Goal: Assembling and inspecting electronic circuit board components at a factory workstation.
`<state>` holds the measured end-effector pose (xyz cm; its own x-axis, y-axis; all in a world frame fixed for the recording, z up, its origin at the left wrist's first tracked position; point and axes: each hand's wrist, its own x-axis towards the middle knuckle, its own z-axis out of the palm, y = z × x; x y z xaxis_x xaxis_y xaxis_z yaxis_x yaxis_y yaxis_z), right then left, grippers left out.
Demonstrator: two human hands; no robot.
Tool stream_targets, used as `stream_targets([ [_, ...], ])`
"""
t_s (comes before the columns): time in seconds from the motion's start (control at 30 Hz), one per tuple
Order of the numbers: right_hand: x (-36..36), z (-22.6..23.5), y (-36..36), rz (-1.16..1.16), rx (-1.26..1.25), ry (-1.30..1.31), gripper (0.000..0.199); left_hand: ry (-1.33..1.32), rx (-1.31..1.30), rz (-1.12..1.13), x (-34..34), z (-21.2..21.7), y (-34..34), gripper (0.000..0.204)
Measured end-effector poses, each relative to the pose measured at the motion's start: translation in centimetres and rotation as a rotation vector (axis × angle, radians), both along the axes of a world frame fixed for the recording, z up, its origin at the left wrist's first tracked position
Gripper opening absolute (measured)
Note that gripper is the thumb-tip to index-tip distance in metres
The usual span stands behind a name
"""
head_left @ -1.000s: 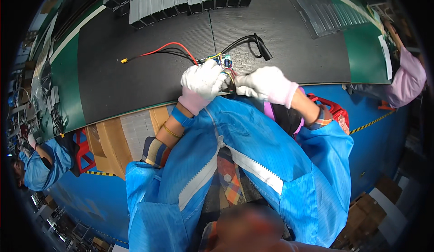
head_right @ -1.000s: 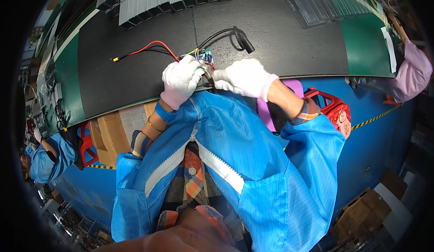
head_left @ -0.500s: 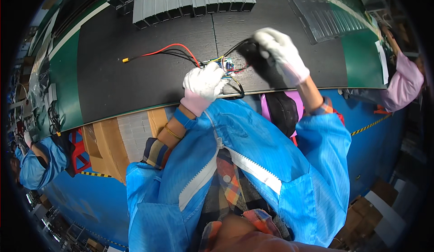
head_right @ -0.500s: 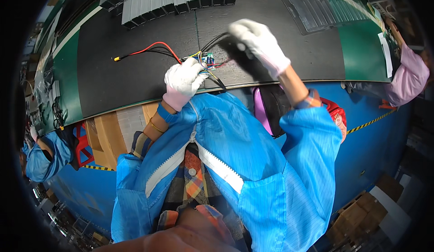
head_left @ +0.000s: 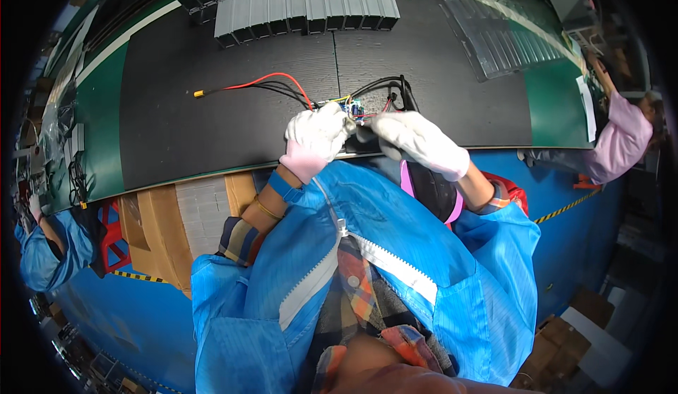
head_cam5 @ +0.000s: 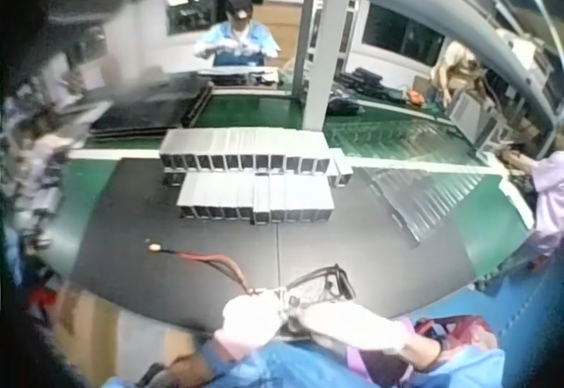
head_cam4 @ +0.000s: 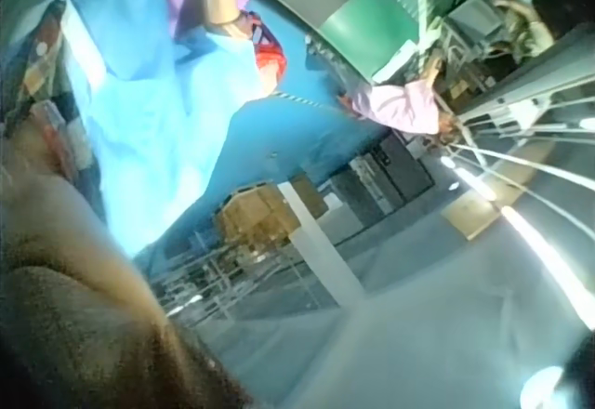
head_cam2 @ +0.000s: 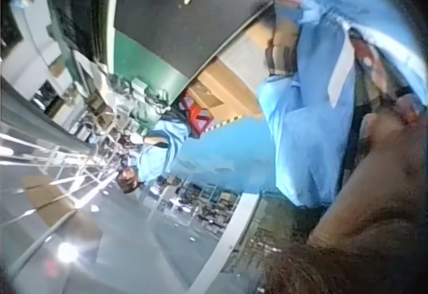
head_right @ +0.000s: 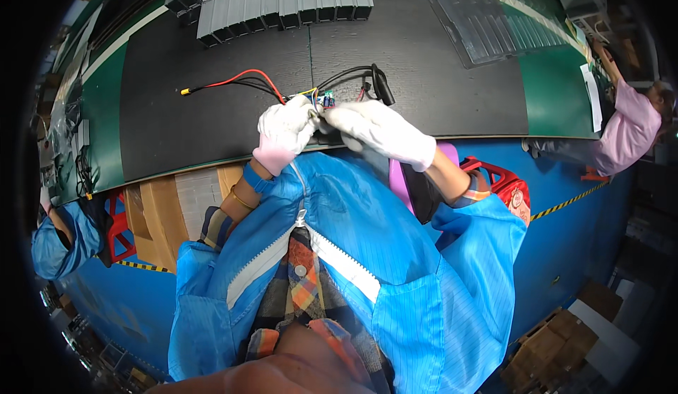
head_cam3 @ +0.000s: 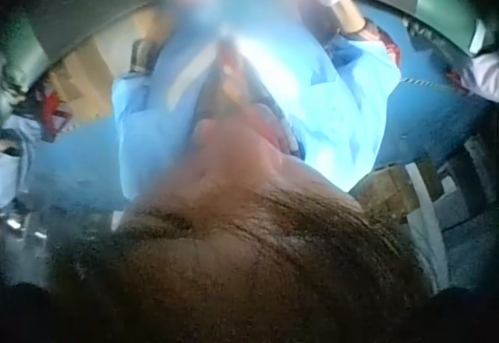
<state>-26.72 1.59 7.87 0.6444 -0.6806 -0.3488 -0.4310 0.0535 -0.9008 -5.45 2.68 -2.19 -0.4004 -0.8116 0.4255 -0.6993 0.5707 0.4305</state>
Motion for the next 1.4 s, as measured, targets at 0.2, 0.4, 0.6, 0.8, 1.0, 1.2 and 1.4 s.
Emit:
stream_targets([
  [0.2, -0.7, 0.9, -1.6, 0.369, -0.609, 0.872, 0.027, -0.022, -0.003, -0.011, -0.1, 0.4, 0.0, 0.015],
  [0.4, 2.9, 0.3, -1.7, 0.154, -1.413, 0.476, 0.013, 0.019, 0.029, -0.009, 0.1, 1.0, -0.2, 0.014],
  [0.6, -0.9, 1.8, -0.2, 0.479, -0.62, 0.37, 0.039, -0.035, 0.067, -0.056, 0.4, 0.3, -0.6, 0.013],
  [0.8, 1.0, 1.8, -4.0, 0.277, -1.198, 1.041, 0.017, -0.03, 0.106, -0.081, 0.6, 0.5, -0.7, 0.018],
  [1.0, 3.0, 2.7, -0.2, 0.496, -0.885, 0.299, 0.031, 0.07, 0.084, 0.01, 0.6, -0.1, -0.2, 0.015],
  [1.2, 0.0, 4.8, -1.9, 0.593, -0.375, 0.58, 0.048, -0.023, 0.144, -0.058, 0.4, 0.5, -0.5, 0.017],
  [1.4, 1.7, 2.0, -5.0, 0.286, -1.292, 0.93, 0.012, -0.052, 0.074, 0.026, -0.2, 0.2, 0.0, 0.019],
])
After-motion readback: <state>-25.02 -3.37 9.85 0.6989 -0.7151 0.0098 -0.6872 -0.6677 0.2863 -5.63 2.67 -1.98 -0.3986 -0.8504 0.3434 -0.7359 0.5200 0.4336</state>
